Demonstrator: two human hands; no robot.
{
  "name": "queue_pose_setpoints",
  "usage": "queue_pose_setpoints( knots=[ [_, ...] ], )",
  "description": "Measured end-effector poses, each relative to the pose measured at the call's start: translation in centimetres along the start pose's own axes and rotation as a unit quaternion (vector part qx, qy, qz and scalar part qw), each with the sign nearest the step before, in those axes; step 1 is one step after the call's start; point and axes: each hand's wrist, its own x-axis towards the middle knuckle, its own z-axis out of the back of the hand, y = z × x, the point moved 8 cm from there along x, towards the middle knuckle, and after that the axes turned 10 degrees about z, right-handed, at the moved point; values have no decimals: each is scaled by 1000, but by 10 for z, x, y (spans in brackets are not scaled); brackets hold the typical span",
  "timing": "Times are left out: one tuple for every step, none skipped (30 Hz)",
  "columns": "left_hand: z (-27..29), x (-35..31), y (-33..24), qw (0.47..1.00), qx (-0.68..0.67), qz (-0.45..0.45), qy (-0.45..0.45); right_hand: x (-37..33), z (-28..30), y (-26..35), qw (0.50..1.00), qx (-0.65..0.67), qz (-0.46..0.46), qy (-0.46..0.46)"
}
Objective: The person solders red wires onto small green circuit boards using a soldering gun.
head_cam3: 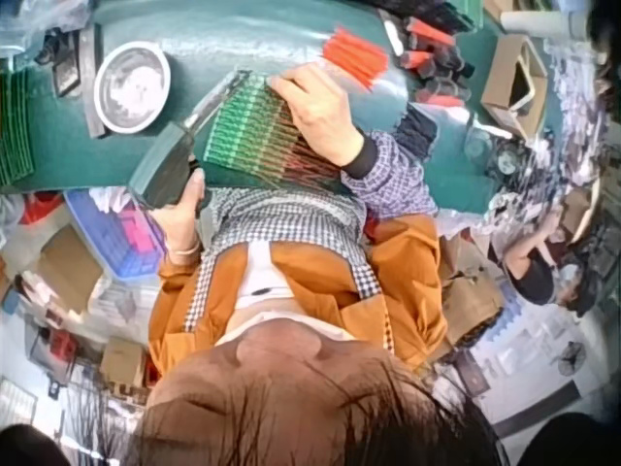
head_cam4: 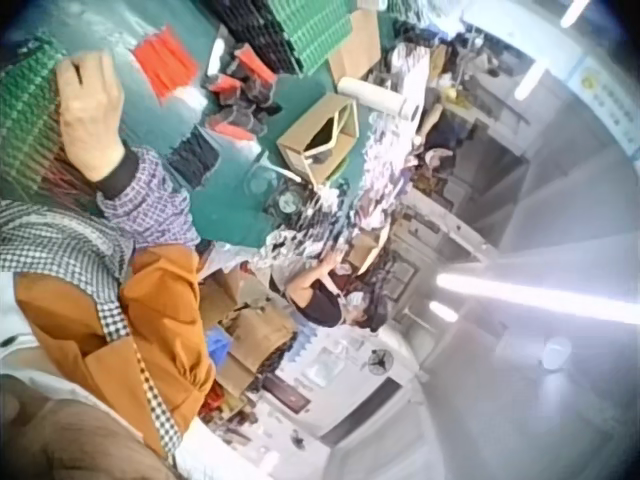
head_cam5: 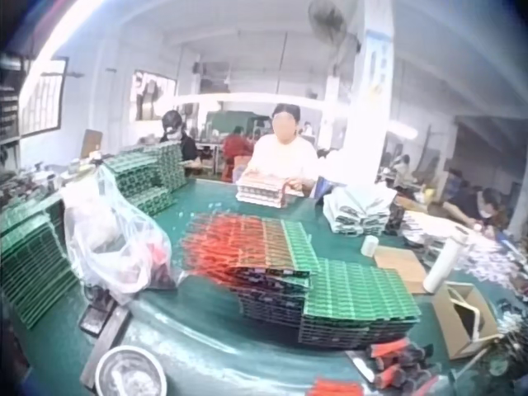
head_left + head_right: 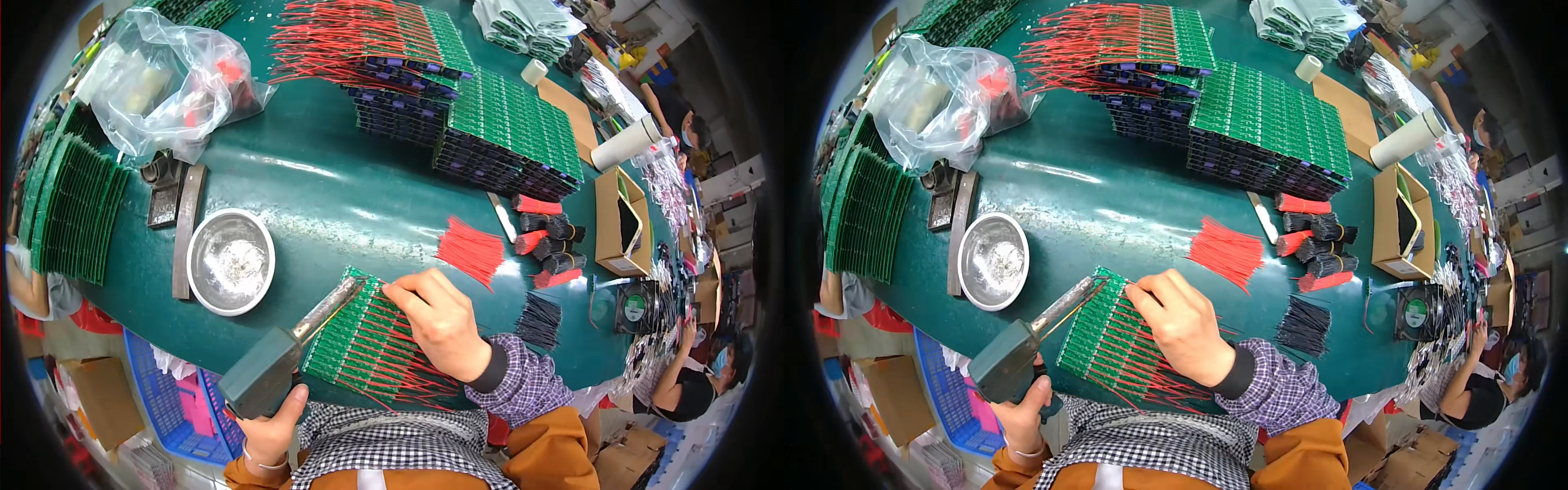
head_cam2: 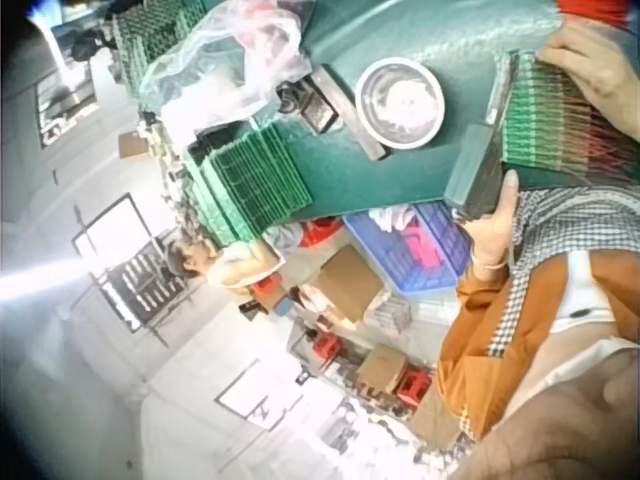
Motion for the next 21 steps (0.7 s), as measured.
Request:
queue_pose_setpoints(
  knots=[
    [-4, 0, -7, 1000, 4, 3, 2, -1, -4, -2, 1000, 0, -2, -1],
    [-3, 0, -4, 1000, 5, 6, 0, -2, -7, -3, 1000, -2, -3, -2],
    [-3, 0, -1, 1000, 25, 10, 4, -3, -9, -4, 1000, 1, -4, 0],
    [-4, 0, 2, 999, 44, 14, 9, -3, -11, -4, 1000, 0, -1, 5],
    [-4, 0, 2, 999, 45, 17, 8, -4, -12, -4, 1000, -2, 2, 10],
    [-6, 1, -2, 997, 70, -3, 11, -4, -13, -5, 1000, -1, 1, 12],
    [-8, 2, -7, 995, 96, -23, 14, -4, -14, -4, 1000, -4, 3, 15],
    [-10, 4, -10, 995, 97, -20, 14, -3, -15, -4, 1000, -8, 5, 19],
    [-13, 7, -18, 993, 114, -36, 1, -3, -15, -4, 1000, -6, 3, 20],
    [-14, 9, -24, 990, 131, -52, -10, -3, -15, -4, 1000, -8, 6, 22],
    [-15, 11, -26, 990, 131, -51, -9, -3, -16, -4, 1000, -10, 8, 24],
    [-16, 12, -27, 991, 129, -45, -4, -3, -16, -4, 1000, -10, 7, 25],
    [-17, 13, -27, 991, 127, -40, 2, -2, -16, -4, 1000, -10, 7, 24],
    [-16, 13, -24, 991, 127, -39, 2, -2, -15, -4, 1000, -10, 7, 23],
    [-16, 12, -22, 988, 143, -61, 3, -2, -15, -4, 1000, -10, 7, 23],
    [-16, 11, -23, 984, 158, -83, 4, -2, -15, -4, 1000, -11, 8, 24],
    [-16, 11, -23, 984, 159, -82, 4, -2, -15, -4, 1000, -12, 10, 23],
    [-17, 11, -23, 983, 161, -86, 0, -2, -16, -4, 1000, -11, 10, 24],
    [-17, 11, -24, 982, 164, -90, -4, -2, -16, -4, 1000, -13, 10, 25],
    [-19, 11, -26, 982, 163, -90, -4, -3, -16, -4, 1000, -14, 10, 25],
    [-20, 14, -28, 987, 147, -72, 6, -3, -16, -4, 1000, -14, 10, 25]
  ],
)
